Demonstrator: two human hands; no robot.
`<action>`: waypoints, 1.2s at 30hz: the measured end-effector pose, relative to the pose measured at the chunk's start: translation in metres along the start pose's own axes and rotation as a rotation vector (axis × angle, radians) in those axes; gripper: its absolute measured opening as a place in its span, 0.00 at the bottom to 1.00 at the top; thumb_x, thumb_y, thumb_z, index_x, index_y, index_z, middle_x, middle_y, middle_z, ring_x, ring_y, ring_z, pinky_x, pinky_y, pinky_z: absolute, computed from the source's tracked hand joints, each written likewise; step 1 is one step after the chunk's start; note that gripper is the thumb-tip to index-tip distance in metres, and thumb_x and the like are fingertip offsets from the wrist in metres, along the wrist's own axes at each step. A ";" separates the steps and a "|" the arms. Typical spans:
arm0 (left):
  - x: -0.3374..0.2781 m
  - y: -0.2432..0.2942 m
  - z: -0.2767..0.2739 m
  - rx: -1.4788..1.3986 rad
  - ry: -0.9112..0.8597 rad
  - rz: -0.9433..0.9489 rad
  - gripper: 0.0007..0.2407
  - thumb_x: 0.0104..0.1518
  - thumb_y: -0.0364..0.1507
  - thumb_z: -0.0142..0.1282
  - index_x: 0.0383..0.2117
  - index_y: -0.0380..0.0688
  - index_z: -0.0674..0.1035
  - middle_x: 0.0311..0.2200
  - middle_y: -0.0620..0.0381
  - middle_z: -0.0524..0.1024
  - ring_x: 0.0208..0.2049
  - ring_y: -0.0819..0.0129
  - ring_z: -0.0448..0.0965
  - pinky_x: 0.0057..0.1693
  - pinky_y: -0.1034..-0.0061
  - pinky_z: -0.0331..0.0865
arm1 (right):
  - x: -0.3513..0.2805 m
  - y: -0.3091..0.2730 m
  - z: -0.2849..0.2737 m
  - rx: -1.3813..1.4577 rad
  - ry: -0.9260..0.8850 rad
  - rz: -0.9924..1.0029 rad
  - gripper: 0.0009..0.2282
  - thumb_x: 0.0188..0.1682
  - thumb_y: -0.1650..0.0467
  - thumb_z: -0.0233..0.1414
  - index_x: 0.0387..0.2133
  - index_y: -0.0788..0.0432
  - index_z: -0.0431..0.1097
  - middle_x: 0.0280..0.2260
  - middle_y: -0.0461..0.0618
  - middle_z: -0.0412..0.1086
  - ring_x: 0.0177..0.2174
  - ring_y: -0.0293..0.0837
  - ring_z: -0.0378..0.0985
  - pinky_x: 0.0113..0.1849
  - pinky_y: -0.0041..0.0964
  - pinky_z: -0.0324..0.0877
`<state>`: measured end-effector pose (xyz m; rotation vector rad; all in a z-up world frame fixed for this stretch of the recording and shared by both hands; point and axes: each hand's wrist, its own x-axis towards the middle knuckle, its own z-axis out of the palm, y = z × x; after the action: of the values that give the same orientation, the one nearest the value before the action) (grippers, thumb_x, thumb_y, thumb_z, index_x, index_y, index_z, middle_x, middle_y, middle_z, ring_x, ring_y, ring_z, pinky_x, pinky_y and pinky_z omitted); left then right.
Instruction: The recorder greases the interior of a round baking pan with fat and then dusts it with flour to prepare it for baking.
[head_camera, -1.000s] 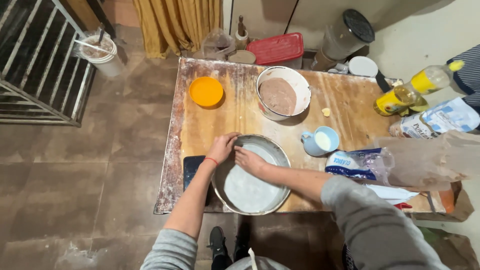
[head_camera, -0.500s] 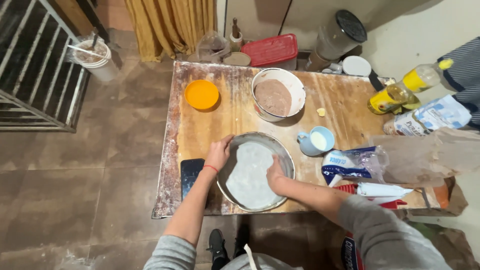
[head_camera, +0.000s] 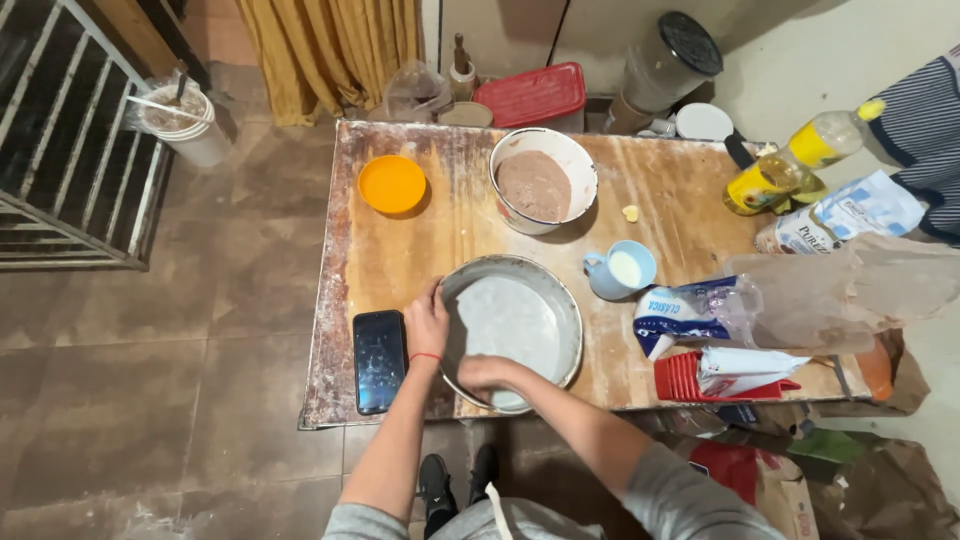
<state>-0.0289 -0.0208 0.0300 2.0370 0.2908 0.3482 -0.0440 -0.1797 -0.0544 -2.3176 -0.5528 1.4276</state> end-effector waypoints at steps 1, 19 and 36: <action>-0.004 0.000 0.000 0.000 0.002 0.000 0.10 0.64 0.29 0.49 0.46 0.44 0.82 0.34 0.33 0.77 0.39 0.37 0.78 0.44 0.52 0.73 | 0.011 0.004 -0.001 -0.002 0.000 -0.001 0.12 0.43 0.69 0.47 0.22 0.65 0.76 0.24 0.58 0.76 0.23 0.46 0.78 0.29 0.42 0.70; 0.030 -0.031 0.021 -0.029 -0.185 -0.004 0.14 0.64 0.25 0.48 0.56 0.40 0.76 0.39 0.29 0.76 0.42 0.38 0.79 0.49 0.58 0.73 | 0.065 0.035 -0.067 2.213 1.019 -0.585 0.19 0.38 0.78 0.47 0.40 0.42 0.62 0.44 0.37 0.65 0.46 0.36 0.66 0.57 0.47 0.51; 0.025 -0.034 0.028 -0.074 -0.088 0.170 0.13 0.60 0.21 0.48 0.50 0.37 0.79 0.42 0.31 0.78 0.44 0.37 0.79 0.50 0.55 0.73 | -0.047 0.048 -0.057 -0.184 -0.310 -0.062 0.20 0.56 0.60 0.44 0.40 0.65 0.76 0.37 0.54 0.77 0.43 0.52 0.76 0.48 0.47 0.68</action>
<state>0.0024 -0.0185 -0.0098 2.0027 0.0493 0.3675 -0.0057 -0.2501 -0.0187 -2.2012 -0.8685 1.7858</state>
